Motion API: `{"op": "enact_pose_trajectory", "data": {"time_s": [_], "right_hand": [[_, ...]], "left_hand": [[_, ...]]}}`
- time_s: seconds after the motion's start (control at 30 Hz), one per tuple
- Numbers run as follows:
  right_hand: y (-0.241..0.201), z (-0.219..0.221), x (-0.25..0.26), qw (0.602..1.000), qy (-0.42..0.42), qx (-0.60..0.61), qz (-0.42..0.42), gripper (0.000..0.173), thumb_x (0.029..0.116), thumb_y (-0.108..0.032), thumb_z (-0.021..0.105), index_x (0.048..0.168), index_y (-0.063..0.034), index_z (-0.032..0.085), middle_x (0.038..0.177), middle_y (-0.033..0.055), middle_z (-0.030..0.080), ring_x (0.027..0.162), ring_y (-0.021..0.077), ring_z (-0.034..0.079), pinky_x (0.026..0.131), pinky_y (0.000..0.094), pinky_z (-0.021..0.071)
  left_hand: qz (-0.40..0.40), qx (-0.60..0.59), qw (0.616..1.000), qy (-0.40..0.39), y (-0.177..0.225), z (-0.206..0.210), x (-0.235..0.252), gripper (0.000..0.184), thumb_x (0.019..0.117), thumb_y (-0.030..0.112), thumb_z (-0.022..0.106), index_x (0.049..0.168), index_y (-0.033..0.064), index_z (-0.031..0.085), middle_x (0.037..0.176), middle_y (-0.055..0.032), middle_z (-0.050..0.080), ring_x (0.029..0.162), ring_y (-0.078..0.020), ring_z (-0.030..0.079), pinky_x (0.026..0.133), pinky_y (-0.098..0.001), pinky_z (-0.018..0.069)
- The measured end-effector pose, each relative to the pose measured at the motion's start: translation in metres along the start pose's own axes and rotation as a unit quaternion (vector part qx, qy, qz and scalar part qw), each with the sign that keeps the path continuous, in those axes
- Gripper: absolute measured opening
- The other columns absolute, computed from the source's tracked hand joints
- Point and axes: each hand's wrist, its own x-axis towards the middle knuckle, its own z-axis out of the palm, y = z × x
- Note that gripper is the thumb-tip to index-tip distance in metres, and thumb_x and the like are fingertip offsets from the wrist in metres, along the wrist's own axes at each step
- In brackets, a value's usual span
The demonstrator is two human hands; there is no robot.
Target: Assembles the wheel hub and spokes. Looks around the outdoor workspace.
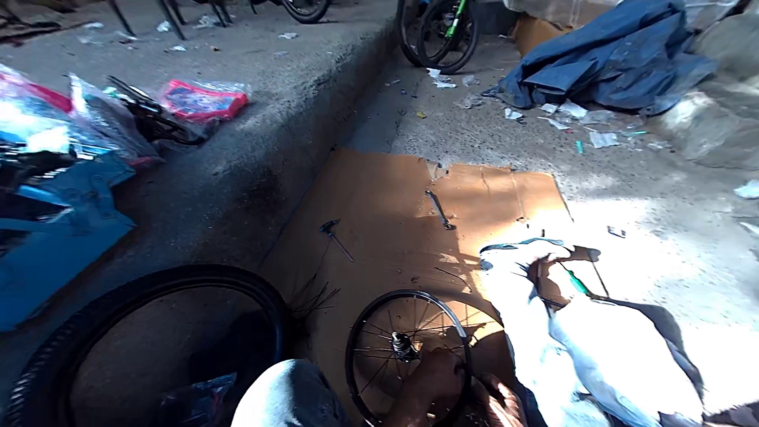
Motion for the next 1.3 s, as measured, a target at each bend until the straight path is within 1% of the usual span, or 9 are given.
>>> {"op": "enact_pose_trajectory", "data": {"time_s": [0.1, 0.2, 0.27, 0.4, 0.7, 0.83, 0.93, 1.07, 1.3], "right_hand": [[0.001, -0.002, 0.004, 0.999, 0.001, -0.043, -0.03, 0.021, 0.0944, -0.013, 0.072, 0.108, 0.002, 0.069, 0.093, 0.0143, 0.073, 0.08, 0.0216, 0.073, 0.074, 0.0413, 0.0641], [0.002, -0.005, 0.008, 0.988, 0.004, -0.136, -0.075, 0.027, 0.0952, -0.018, 0.07, 0.111, 0.0031, 0.068, 0.099, 0.0168, 0.071, 0.088, 0.0229, 0.07, 0.082, 0.0443, 0.0602], [0.001, -0.003, 0.006, 0.988, 0.008, -0.14, -0.068, 0.026, 0.0955, -0.018, 0.07, 0.112, 0.0021, 0.07, 0.101, 0.0168, 0.072, 0.092, 0.0232, 0.07, 0.085, 0.0446, 0.0589], [-0.005, 0.001, -0.005, 0.999, 0.009, -0.05, -0.018, 0.02, 0.0945, -0.015, 0.073, 0.108, -0.0008, 0.072, 0.097, 0.0129, 0.075, 0.083, 0.0215, 0.074, 0.075, 0.041, 0.0647], [0.0, -0.007, -0.003, 0.995, 0.014, -0.095, -0.02, 0.021, 0.0898, -0.019, 0.079, 0.104, -0.0042, 0.074, 0.095, 0.0086, 0.075, 0.087, 0.0166, 0.072, 0.081, 0.0374, 0.0605], [-0.003, -0.005, -0.003, 0.99, 0.017, -0.132, -0.051, 0.017, 0.0903, -0.019, 0.076, 0.1, -0.0048, 0.074, 0.091, 0.0078, 0.073, 0.084, 0.016, 0.07, 0.078, 0.0367, 0.0592], [-0.004, -0.005, -0.004, 0.995, 0.004, -0.097, -0.034, 0.017, 0.092, -0.018, 0.075, 0.101, -0.0035, 0.073, 0.089, 0.0091, 0.073, 0.078, 0.017, 0.071, 0.072, 0.0357, 0.0615], [-0.006, -0.002, -0.004, 0.996, 0.012, -0.085, -0.023, 0.017, 0.0937, -0.017, 0.074, 0.102, -0.0029, 0.073, 0.091, 0.01, 0.073, 0.078, 0.0176, 0.072, 0.071, 0.036, 0.0623], [0.0, 0.003, 0.005, 0.99, 0.042, -0.119, -0.064, 0.014, 0.0921, -0.018, 0.075, 0.098, -0.0054, 0.072, 0.085, 0.0064, 0.071, 0.075, 0.0146, 0.069, 0.069, 0.0345, 0.06]], "left_hand": [[0.003, -0.007, 1.0, 0.01, -0.001, 0.002, 0.002, 0.032, 0.1044, 0.026, 0.051, 0.117, 0.0054, 0.073, 0.12, -0.0185, 0.07, 0.119, -0.0347, 0.064, 0.105, -0.0597, 0.0473], [0.0, -0.005, 1.0, 0.011, 0.0, 0.003, 0.004, 0.034, 0.1052, 0.026, 0.05, 0.12, 0.0066, 0.072, 0.128, -0.0173, 0.068, 0.126, -0.0345, 0.06, 0.109, -0.0623, 0.0429], [-0.001, 0.002, 1.0, 0.02, -0.002, 0.005, 0.006, 0.034, 0.1052, 0.026, 0.05, 0.124, 0.0073, 0.072, 0.137, -0.0151, 0.063, 0.132, -0.0334, 0.056, 0.111, -0.0617, 0.0398], [-0.004, 0.01, 1.0, 0.022, 0.002, 0.002, 0.002, 0.036, 0.1061, 0.027, 0.048, 0.127, 0.0081, 0.07, 0.142, -0.0129, 0.061, 0.135, -0.0322, 0.054, 0.113, -0.0598, 0.0391], [-0.012, 0.012, 1.0, 0.005, 0.005, 0.0, 0.003, 0.036, 0.107, 0.027, 0.047, 0.127, 0.0068, 0.069, 0.142, -0.0124, 0.061, 0.134, -0.0303, 0.055, 0.114, -0.0577, 0.0389], [-0.006, -0.001, 1.0, 0.003, 0.004, -0.001, 0.002, 0.034, 0.1063, 0.024, 0.048, 0.124, 0.0062, 0.07, 0.145, -0.0095, 0.06, 0.134, -0.0264, 0.056, 0.114, -0.0546, 0.0409], [-0.001, -0.012, 1.0, -0.003, 0.003, -0.002, 0.003, 0.033, 0.1053, 0.023, 0.049, 0.121, 0.0046, 0.072, 0.145, -0.0109, 0.06, 0.131, -0.0266, 0.058, 0.112, -0.0518, 0.0444], [-0.009, -0.012, 1.0, -0.012, 0.002, -0.003, 0.003, 0.032, 0.103, 0.023, 0.052, 0.119, 0.0057, 0.073, 0.151, -0.0084, 0.055, 0.134, -0.0253, 0.056, 0.113, -0.0517, 0.0435], [-0.011, 0.004, 1.0, -0.02, 0.001, 0.0, 0.005, 0.029, 0.0999, 0.022, 0.056, 0.117, 0.0068, 0.075, 0.156, -0.0072, 0.05, 0.136, -0.0264, 0.054, 0.113, -0.0532, 0.0427]]}}
